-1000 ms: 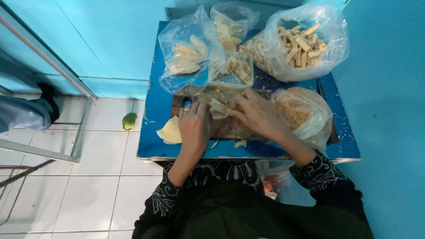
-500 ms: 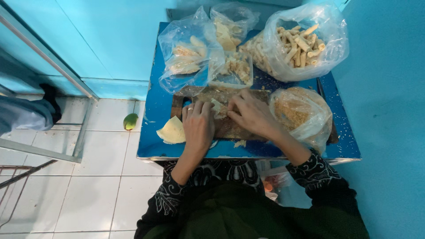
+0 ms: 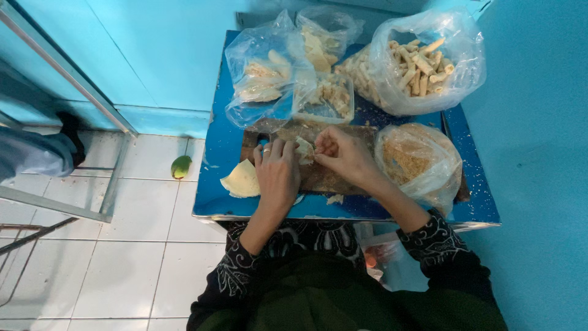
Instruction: The person sits on the floor at a small blue table and cuts dough sheets into small pieces on a wooden board, folds and presses the pieces by hand, and places finished pieces into plastic bags alongside bags of similar snack pieces.
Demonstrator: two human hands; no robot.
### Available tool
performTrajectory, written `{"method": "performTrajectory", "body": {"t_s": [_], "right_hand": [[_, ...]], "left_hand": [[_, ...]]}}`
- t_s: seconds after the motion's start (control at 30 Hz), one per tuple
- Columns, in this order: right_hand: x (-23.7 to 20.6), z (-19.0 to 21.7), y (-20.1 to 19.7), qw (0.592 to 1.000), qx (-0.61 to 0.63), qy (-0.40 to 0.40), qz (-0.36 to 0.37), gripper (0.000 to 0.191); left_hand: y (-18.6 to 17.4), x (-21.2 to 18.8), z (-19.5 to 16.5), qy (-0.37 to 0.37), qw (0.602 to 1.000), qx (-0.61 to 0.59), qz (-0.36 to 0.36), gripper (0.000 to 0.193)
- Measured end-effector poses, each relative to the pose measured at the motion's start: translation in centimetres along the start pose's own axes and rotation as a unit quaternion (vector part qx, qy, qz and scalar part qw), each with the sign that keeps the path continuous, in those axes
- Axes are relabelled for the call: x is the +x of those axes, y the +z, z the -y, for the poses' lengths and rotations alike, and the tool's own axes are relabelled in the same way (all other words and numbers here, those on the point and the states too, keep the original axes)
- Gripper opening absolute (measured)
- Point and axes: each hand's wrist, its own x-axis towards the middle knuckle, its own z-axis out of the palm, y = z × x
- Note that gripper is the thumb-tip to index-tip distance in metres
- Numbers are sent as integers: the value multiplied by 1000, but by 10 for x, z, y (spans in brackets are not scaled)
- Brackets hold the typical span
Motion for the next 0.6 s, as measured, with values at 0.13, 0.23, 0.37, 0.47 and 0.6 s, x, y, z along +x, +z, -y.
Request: {"method": "performTrajectory", "body": {"t_s": [0.13,0.23,0.37,0.47,0.6], "right_hand": [[0,5,4,1000,-19,-8,-23,22],[0,7,7,999,-11,-33,-41,20],[-2,9,12,994,13,-92,-52,18],[-2,7,13,997,4,-75,-36,14],[-3,5,10,991,-31,-131,-24,14]], "left_hand": [[-1,1,-1,-7,1000,9,9,15],[-1,1,-2,-13,999,20,22,13],[-2,3,-5,4,998,57,-10,12],[-9,4,-6,20,997,78,8,8],[-24,2,-4,98,988,116,25,22]]}}
